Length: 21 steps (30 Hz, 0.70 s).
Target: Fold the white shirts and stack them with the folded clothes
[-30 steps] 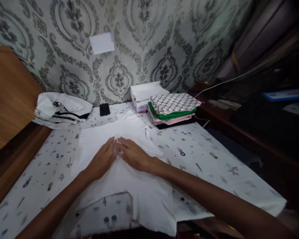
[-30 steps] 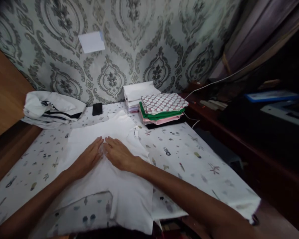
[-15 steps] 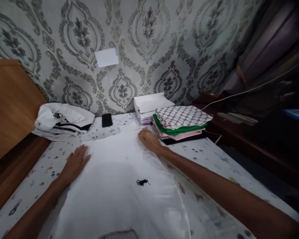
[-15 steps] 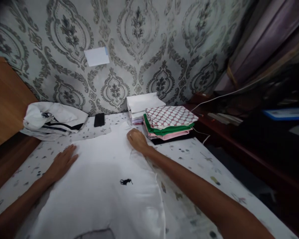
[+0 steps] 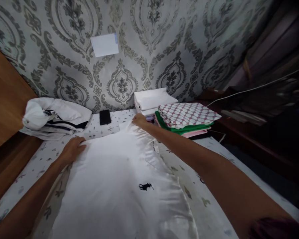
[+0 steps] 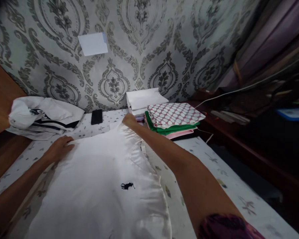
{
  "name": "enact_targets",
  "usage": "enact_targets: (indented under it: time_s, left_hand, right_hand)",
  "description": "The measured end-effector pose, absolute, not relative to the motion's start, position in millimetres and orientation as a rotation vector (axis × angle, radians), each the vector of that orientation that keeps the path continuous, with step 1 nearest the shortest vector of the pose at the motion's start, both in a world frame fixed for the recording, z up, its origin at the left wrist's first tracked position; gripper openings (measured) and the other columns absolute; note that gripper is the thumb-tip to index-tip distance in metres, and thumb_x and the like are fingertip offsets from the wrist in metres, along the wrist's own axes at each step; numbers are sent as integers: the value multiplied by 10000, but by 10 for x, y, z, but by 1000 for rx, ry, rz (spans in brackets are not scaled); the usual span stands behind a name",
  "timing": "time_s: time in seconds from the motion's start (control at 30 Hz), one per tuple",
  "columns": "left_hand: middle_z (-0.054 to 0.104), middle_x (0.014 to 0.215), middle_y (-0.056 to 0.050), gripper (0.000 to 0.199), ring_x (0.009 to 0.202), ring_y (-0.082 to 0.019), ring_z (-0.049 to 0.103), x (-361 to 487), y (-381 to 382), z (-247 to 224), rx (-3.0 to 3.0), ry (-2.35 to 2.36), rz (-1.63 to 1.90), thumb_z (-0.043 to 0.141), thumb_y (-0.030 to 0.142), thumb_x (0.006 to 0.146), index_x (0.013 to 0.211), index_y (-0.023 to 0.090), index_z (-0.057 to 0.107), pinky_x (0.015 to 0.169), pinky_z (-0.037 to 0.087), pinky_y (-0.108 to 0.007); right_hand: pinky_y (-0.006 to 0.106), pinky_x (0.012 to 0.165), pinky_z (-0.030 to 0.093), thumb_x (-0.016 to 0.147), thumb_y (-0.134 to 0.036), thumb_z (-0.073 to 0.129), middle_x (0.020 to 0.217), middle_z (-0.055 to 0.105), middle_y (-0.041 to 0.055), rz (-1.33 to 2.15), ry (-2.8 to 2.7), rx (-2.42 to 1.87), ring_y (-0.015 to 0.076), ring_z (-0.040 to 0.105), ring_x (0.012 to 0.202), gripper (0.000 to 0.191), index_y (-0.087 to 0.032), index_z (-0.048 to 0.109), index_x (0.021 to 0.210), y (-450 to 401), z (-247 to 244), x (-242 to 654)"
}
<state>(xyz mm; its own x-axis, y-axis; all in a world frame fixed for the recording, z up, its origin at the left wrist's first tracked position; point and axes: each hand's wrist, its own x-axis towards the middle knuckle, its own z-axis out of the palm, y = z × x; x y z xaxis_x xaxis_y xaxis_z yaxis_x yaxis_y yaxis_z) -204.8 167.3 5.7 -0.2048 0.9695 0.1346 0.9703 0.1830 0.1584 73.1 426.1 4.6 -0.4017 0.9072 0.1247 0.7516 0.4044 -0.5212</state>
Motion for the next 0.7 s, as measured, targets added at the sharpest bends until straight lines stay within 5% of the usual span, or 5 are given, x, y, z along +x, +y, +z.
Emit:
enact_targets:
  time_s: [0.27, 0.4, 0.7]
  left_hand:
    - [667, 869, -61, 319, 812, -253, 604, -1793, 1327, 361, -1901, -2393, -442, 411, 445, 825, 875, 219, 631, 710, 471, -348]
    - [687, 923, -88, 338, 872, -275, 627, -1712, 1092, 333, -2005, -2266, -378, 374, 423, 866, 887, 219, 642, 757, 478, -369]
    - [700, 966, -95, 233, 943, -286, 638, -1642, 875, 103, -1943, -2327, -367, 414, 329, 835, 896, 242, 622, 820, 499, -404]
  right_hand:
    - [228, 559, 431, 834, -280, 607, 674, 627, -21, 613, -2020, -1047, 136, 571, 606, 173, -178, 712, 927, 3660, 296, 1366]
    - [234, 567, 413, 843, -255, 595, 752, 659, 7, 641, -2031, -769, 115, 523, 580, 155, -179, 710, 914, 3093, 171, 1879]
    - [251, 648, 461, 802, -109, 585, 776, 702, -12, 657, -2298, -854, 119, 577, 589, 422, -210, 649, 1207, 2480, -232, 2371]
